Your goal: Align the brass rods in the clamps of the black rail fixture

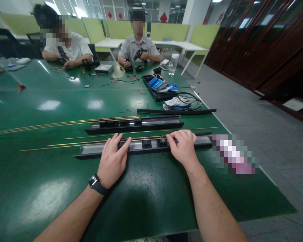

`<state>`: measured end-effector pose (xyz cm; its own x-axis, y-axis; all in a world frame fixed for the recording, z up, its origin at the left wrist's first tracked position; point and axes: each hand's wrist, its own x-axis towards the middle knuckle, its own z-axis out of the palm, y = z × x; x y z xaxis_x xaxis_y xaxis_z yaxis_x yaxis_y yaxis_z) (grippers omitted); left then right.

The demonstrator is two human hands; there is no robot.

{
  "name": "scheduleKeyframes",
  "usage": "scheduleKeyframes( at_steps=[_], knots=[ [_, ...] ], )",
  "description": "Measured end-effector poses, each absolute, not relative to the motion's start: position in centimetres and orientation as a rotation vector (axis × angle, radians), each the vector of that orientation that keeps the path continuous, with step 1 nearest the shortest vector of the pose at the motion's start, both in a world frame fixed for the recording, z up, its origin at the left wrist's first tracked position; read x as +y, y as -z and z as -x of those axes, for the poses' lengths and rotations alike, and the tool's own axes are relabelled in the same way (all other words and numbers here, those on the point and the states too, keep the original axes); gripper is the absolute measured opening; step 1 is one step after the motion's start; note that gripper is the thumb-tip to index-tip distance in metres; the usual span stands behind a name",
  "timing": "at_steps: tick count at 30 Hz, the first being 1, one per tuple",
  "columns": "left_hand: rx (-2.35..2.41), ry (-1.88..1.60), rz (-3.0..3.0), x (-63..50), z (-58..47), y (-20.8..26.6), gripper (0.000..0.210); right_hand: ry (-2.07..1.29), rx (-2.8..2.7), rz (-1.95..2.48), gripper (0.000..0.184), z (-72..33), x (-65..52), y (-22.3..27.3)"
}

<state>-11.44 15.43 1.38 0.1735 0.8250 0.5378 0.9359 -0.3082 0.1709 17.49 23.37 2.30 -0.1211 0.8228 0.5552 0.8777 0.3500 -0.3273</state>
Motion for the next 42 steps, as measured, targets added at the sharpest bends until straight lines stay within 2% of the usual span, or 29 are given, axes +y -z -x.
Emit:
scheduleKeyframes(
  at_steps=[26, 42],
  knots=[
    [-1.729, 0.838, 2.248, 15.35, 11.44, -1.45, 0.054, 0.088, -1.926, 1.497, 0.027, -17.5, 23.27, -2.5],
    [-1.729, 0.823, 2.249, 15.35, 11.39, -1.51, 0.053, 0.047, -1.948, 1.482, 0.032, -16.87, 23.19, -2.46]
  ],
)
